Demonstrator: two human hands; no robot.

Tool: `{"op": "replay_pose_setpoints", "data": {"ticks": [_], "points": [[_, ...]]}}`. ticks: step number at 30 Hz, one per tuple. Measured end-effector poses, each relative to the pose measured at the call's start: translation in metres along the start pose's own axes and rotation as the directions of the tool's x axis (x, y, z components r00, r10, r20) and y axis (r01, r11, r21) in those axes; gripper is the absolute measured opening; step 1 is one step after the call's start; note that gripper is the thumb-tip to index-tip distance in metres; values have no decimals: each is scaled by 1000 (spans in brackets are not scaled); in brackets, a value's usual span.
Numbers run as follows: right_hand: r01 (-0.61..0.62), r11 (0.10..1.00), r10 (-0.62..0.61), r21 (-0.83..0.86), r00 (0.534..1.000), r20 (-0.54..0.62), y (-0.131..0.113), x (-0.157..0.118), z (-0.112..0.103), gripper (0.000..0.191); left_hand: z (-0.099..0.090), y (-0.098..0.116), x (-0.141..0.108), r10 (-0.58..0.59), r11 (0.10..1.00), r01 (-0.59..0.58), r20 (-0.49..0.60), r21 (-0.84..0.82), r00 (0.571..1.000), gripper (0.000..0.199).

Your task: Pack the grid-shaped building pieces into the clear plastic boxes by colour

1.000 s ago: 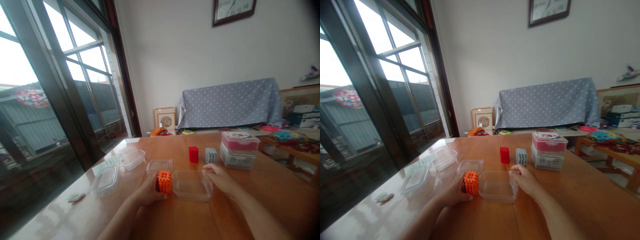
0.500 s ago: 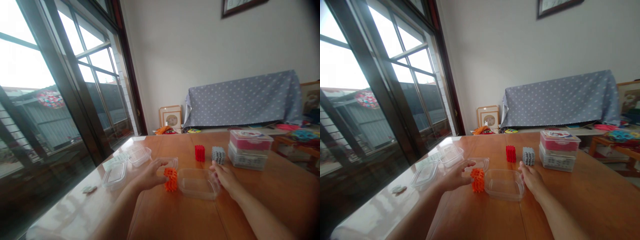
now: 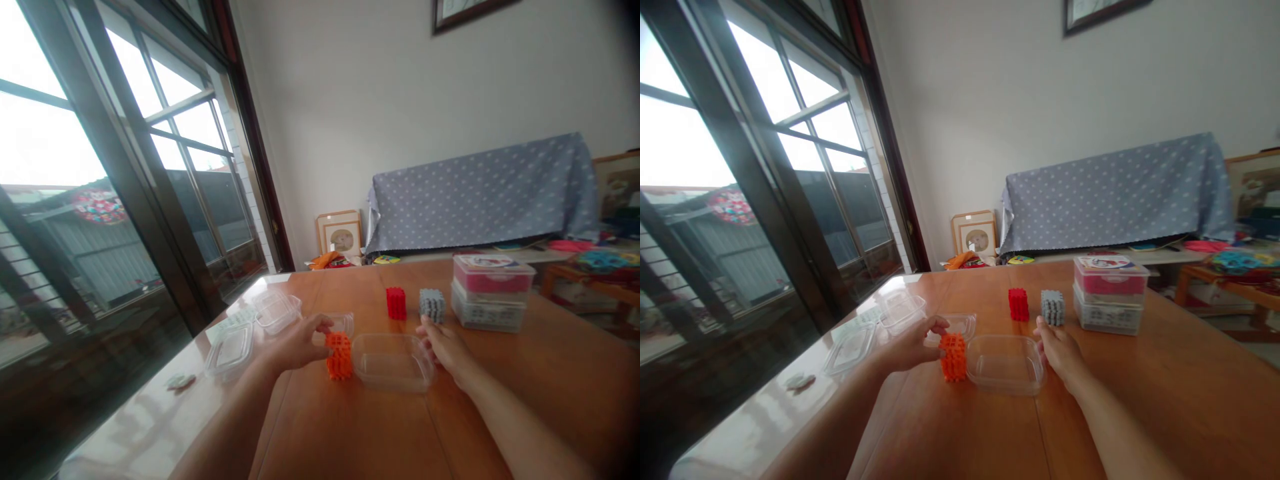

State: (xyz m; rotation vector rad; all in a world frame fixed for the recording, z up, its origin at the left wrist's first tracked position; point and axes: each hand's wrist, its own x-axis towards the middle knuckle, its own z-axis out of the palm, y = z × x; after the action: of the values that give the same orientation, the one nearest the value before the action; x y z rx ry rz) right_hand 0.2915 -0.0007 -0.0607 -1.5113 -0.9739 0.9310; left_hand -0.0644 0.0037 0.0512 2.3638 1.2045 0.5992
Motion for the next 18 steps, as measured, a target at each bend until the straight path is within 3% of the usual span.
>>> {"op": "replay_pose_setpoints", "data": {"ticks": [4,8,13,18], "points": [[-65,984,67,164,998,-3,-1,2,1,53,0,15,1,21,1000,-23,-126,-19,992,46],[-118,951,103,286,993,65,-2,5,4,60,15,48,9,68,998,-69,-194,1,979,35],[-192,905,140,379,977,160,-5,4,5,63,61,91,29,62,998,-57,-140,39,988,31],[-189,903,137,386,978,159,-12,-2,4,63,99,104,56,10,997,-10,-4,74,1000,27]]}}
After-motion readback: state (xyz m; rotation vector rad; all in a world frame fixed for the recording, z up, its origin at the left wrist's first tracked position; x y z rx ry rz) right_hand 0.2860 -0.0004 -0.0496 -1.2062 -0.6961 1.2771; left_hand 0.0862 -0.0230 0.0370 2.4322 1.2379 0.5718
